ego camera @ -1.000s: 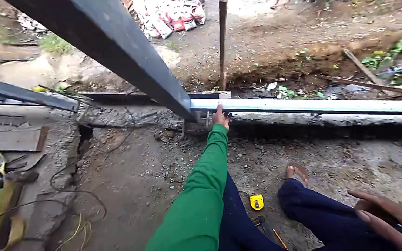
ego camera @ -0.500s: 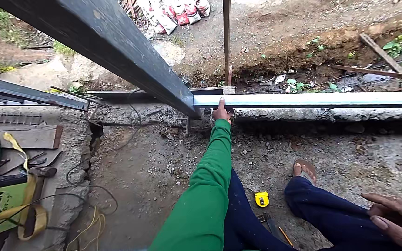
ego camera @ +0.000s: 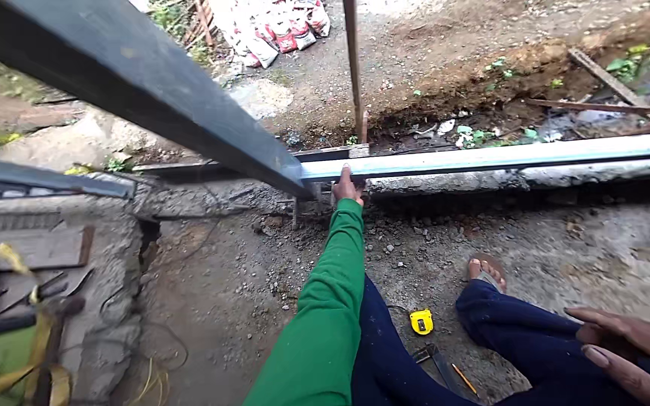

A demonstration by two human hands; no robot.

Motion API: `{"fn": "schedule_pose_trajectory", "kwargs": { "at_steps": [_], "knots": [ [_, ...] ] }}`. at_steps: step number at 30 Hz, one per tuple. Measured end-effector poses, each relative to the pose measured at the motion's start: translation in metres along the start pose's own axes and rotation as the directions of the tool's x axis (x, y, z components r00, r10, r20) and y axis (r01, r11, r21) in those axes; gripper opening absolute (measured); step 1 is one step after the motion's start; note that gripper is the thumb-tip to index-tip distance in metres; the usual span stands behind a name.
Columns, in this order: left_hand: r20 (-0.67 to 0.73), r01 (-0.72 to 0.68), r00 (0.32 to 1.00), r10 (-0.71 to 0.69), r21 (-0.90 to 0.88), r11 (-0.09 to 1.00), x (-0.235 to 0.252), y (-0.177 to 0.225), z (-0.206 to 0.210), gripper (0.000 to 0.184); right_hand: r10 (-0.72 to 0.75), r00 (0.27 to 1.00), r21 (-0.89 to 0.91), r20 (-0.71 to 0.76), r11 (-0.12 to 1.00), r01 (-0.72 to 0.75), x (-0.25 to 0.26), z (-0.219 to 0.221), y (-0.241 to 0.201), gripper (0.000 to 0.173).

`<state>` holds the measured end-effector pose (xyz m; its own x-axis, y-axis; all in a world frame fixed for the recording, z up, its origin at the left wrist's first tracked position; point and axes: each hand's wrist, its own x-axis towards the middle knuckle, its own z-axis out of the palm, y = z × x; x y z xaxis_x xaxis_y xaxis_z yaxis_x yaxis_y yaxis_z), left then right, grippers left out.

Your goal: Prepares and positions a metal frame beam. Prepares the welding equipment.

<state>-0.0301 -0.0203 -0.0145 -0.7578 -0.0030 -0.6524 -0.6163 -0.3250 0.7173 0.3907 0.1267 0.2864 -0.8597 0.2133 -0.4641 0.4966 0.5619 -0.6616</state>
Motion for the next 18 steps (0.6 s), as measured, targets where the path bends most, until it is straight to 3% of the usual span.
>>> {"fn": "schedule_pose_trajectory", "kwargs": {
  "at_steps": [6, 13, 18],
  "knots": [
    [0.071, -0.022, 0.997, 0.018, 0.056, 0.998, 0.0, -0.013, 0.007, 0.063, -0.102, 0.963, -0.164, -0.251, 0.985, 0.062, -0.011, 0.013, 0.019, 0.042],
    [0.083, -0.037, 0.996, 0.028, 0.111, 0.993, -0.012, -0.009, 0.013, 0.057, -0.107, 0.967, -0.141, -0.229, 0.987, 0.076, -0.016, 0.003, 0.019, 0.038],
    [0.113, -0.037, 0.993, 0.025, 0.104, 0.994, -0.027, -0.008, 0.014, 0.062, -0.078, 0.991, -0.126, -0.106, 0.99, 0.064, -0.001, -0.011, 0.012, 0.04]
  ]
}}
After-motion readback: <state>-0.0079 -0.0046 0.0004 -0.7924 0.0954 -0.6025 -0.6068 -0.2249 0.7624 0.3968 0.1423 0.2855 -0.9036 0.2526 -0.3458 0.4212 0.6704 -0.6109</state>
